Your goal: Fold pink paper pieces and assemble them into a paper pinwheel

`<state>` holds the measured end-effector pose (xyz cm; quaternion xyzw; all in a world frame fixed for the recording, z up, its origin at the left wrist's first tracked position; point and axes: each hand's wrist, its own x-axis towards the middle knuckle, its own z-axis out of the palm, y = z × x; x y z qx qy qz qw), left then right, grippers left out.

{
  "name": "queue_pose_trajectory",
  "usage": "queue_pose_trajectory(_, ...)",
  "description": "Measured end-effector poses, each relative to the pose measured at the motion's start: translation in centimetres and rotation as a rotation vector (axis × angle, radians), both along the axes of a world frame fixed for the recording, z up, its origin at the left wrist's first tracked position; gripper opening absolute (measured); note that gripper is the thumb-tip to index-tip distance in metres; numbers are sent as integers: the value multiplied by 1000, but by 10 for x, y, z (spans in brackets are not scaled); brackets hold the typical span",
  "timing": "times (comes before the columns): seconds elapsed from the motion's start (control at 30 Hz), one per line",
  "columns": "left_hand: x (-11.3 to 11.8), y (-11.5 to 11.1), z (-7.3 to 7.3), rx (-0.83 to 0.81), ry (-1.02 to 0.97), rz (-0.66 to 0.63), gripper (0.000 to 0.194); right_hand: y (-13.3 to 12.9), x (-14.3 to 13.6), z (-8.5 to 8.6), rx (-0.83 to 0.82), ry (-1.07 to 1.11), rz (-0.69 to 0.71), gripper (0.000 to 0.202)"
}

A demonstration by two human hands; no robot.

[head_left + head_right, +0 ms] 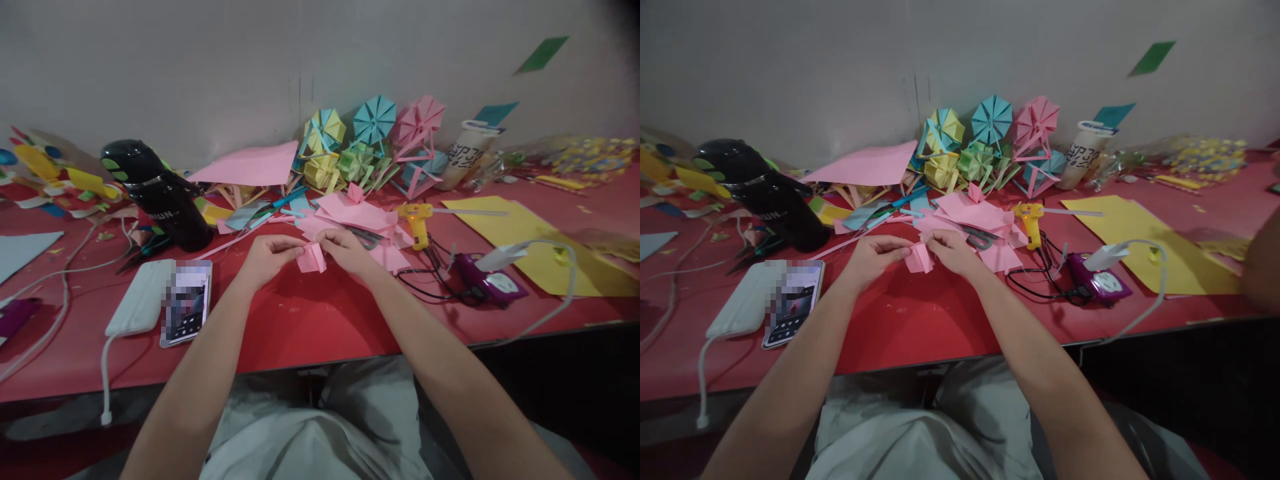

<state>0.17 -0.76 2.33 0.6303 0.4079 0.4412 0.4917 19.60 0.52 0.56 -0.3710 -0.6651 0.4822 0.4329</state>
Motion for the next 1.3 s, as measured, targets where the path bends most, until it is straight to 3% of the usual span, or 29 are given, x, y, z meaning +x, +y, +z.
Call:
queue_pose_trajectory(0.23, 1, 2, -1, 17, -10, 42, 20, 4, 1, -4, 101, -103, -79, 31)
queue_pose_trajectory(0.4, -2, 4, -2, 88, 35, 203, 19, 0, 1, 2, 172, -45, -177, 32)
queue_pose_trajectory(0.5, -3, 5, -3, 93, 37, 257, 21, -3, 0, 5, 189, -47, -157, 33)
queue_pose_trajectory(0.67, -2, 6, -6, 117, 54, 250, 20, -1, -2, -1, 154, -17, -116, 30)
queue_pose_trajectory(0.87, 2, 6, -7, 140, 44, 142, 22, -1, -4, -2, 149, -11, -93, 33)
queue_pose_trajectory(1.3, 5, 4, -5, 174, 124, 191, 12, -6, -11, -3, 228, -3, -139, 35)
